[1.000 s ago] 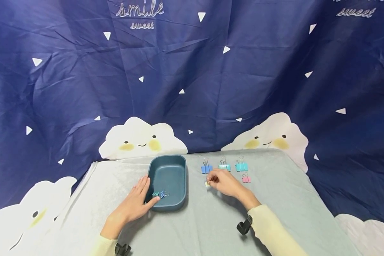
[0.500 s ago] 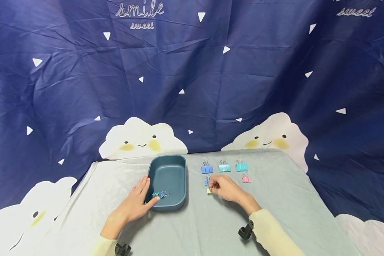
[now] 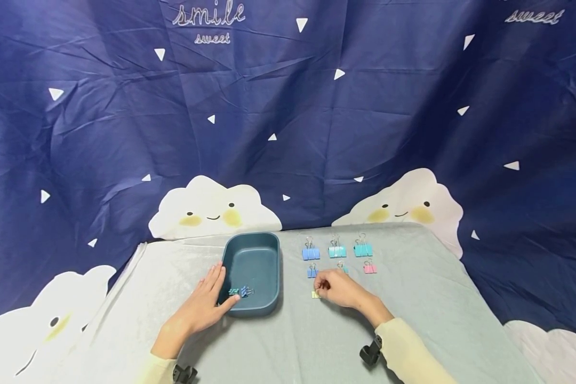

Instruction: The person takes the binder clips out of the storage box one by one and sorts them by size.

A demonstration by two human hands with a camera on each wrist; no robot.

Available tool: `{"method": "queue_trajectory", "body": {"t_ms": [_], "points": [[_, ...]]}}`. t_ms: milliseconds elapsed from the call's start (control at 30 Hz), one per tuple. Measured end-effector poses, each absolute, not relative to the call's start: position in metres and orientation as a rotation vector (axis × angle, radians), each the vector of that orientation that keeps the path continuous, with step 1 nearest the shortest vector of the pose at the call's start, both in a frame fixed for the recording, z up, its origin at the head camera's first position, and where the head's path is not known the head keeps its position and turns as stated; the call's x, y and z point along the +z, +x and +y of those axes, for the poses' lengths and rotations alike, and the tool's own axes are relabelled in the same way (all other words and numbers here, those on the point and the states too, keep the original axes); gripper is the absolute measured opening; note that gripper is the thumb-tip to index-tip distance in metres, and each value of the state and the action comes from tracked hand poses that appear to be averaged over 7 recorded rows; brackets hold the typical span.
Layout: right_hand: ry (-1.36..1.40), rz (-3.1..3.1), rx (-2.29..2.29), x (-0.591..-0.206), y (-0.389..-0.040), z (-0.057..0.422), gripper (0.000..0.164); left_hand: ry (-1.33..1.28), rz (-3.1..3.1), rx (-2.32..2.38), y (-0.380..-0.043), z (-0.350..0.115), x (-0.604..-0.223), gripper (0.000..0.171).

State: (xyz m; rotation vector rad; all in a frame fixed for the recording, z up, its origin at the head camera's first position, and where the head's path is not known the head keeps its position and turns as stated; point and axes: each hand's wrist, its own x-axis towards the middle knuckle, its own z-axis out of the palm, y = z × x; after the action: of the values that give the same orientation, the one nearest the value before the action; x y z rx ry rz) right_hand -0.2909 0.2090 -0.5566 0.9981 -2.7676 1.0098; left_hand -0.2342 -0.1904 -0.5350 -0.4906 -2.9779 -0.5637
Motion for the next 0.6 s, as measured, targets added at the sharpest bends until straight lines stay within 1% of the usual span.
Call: {"method": "queue_trajectory", "body": {"t_ms": [600], "points": [[1.039, -2.761, 1.029, -0.5619, -0.2878, 0.2089, 0.018, -0.490, -2.988, -0.563, -0.2345, -0.1899, -0.5351, 0.098]]}}
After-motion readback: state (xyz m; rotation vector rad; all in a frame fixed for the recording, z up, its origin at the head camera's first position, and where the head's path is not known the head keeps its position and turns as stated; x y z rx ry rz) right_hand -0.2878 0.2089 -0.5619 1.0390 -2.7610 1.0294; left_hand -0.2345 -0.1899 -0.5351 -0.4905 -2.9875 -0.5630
